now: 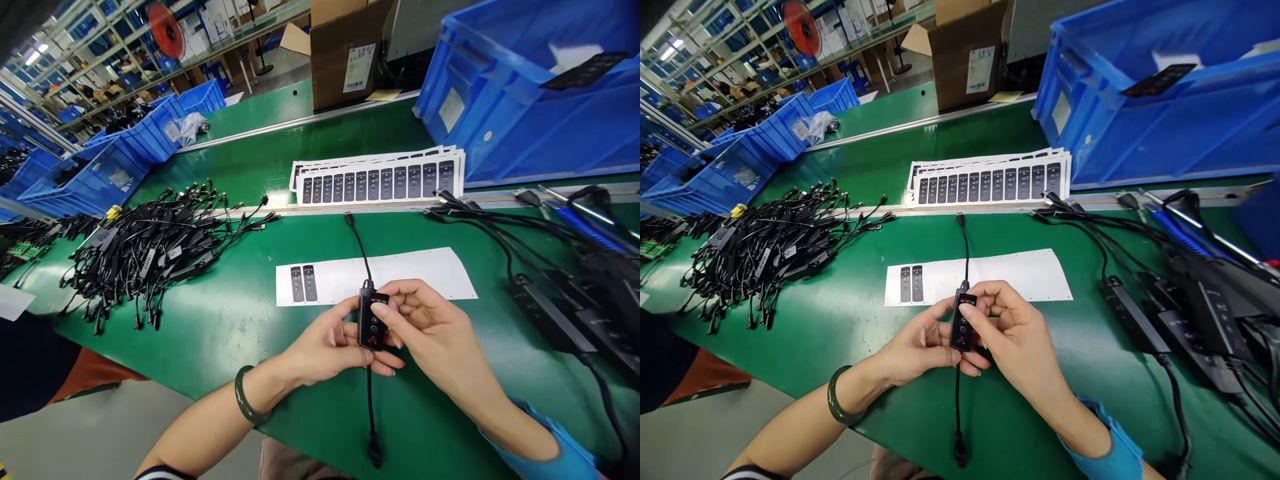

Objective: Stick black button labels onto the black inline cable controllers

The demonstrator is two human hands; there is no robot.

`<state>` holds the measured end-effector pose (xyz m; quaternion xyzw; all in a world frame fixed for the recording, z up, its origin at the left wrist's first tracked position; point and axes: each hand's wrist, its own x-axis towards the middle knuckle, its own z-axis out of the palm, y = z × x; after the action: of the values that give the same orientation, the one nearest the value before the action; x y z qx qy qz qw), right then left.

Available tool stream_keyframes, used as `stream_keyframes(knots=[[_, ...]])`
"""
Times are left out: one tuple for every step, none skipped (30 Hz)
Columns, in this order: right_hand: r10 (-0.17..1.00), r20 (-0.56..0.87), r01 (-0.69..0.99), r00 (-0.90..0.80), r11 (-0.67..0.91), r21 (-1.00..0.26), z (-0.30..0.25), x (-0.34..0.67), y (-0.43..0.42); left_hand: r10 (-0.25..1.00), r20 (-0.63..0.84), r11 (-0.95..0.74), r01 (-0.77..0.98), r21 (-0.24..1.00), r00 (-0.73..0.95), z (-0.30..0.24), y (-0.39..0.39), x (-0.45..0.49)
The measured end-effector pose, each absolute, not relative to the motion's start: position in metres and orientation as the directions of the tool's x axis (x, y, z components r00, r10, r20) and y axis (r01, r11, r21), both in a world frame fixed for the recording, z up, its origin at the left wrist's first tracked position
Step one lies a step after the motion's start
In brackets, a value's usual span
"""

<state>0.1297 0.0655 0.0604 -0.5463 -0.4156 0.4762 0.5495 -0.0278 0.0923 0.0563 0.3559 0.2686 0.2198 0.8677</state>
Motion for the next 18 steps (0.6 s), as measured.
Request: stream_keyframes(knots=[[0.977, -0.065, -0.068, 0.202, -0.053, -0.996, 0.0604, 0.1297, 0.0654, 0.574, -0.306, 0.648, -0.194, 0.736, 0.759, 0.0561, 0.0923, -0.0277], [0.977, -0.066, -0.066, 0.202, -0.054, -0.996, 0.0603, 0.1297, 0.0653, 0.574, -0.302, 0.647, -0.196, 0.736, 0.761, 0.0559, 0.0924, -0.0276], [0.977, -0.065, -0.065, 0.203, -0.053, -0.996, 0.0602, 0.1297, 0.0652, 0.573, -0.300, 0.647, -0.197, 0.737, 0.763, 0.0559, 0.0924, -0.0276], [0.977, -0.065, -0.063, 0.204, -0.053, -0.997, 0.0599, 0.1296, 0.0652, 0.570, -0.299, 0.647, -0.194, 0.737, 0.766, 0.0561, 0.0925, -0.0276], [0.976, -0.066, -0.060, 0.206, -0.054, -0.997, 0.0597, 0.1295, 0.0652, 0.566, -0.299, 0.647, -0.189, 0.739, 0.769, 0.0564, 0.0926, -0.0277], [0.975, -0.066, -0.057, 0.210, -0.055, -0.997, 0.0594, 0.1293, 0.0652, 0.563, -0.299, 0.646, -0.185, 0.741, 0.770, 0.0568, 0.0927, -0.0278], [0.975, -0.067, -0.053, 0.214, -0.057, -0.997, 0.0592, 0.1291, 0.0652, 0.561, -0.300, 0.644, -0.180, 0.743, 0.771, 0.0573, 0.0927, -0.0280], [0.974, -0.067, -0.048, 0.218, -0.058, -0.997, 0.0591, 0.1290, 0.0653, 0.560, -0.303, 0.642, -0.174, 0.746, 0.771, 0.0577, 0.0928, -0.0281], [0.973, -0.067, -0.043, 0.220, -0.059, -0.997, 0.0590, 0.1289, 0.0655, 0.559, -0.307, 0.641, -0.167, 0.749, 0.770, 0.0580, 0.0928, -0.0282], [0.973, -0.066, -0.036, 0.222, -0.059, -0.998, 0.0589, 0.1289, 0.0656, 0.559, -0.312, 0.640, -0.161, 0.751, 0.768, 0.0582, 0.0928, -0.0283], [0.973, -0.065, -0.029, 0.221, -0.060, -0.998, 0.0589, 0.1290, 0.0656, 0.560, -0.315, 0.639, -0.158, 0.753, 0.766, 0.0582, 0.0928, -0.0282], [0.973, -0.063, -0.020, 0.221, -0.060, -0.998, 0.0589, 0.1291, 0.0656, 0.561, -0.317, 0.639, -0.157, 0.753, 0.765, 0.0582, 0.0927, -0.0281], [0.973, -0.061, -0.010, 0.221, -0.060, -0.998, 0.0589, 0.1293, 0.0656, 0.563, -0.318, 0.639, -0.158, 0.753, 0.763, 0.0582, 0.0927, -0.0280], [0.973, -0.058, 0.000, 0.222, -0.060, -0.998, 0.0588, 0.1295, 0.0655, 0.564, -0.318, 0.639, -0.159, 0.752, 0.762, 0.0582, 0.0926, -0.0278], [0.973, -0.056, 0.013, 0.223, -0.060, -0.998, 0.0587, 0.1297, 0.0654, 0.565, -0.318, 0.639, -0.161, 0.752, 0.762, 0.0582, 0.0926, -0.0277], [0.973, -0.054, 0.025, 0.223, -0.061, -0.998, 0.0586, 0.1298, 0.0653, 0.565, -0.319, 0.640, -0.161, 0.751, 0.761, 0.0584, 0.0925, -0.0276], [0.973, -0.054, 0.036, 0.222, -0.064, -0.997, 0.0584, 0.1299, 0.0651, 0.565, -0.320, 0.641, -0.160, 0.750, 0.760, 0.0585, 0.0924, -0.0275], [0.973, -0.054, 0.044, 0.222, -0.066, -0.997, 0.0581, 0.1299, 0.0649, 0.568, -0.322, 0.641, -0.162, 0.750, 0.757, 0.0587, 0.0922, -0.0275]])
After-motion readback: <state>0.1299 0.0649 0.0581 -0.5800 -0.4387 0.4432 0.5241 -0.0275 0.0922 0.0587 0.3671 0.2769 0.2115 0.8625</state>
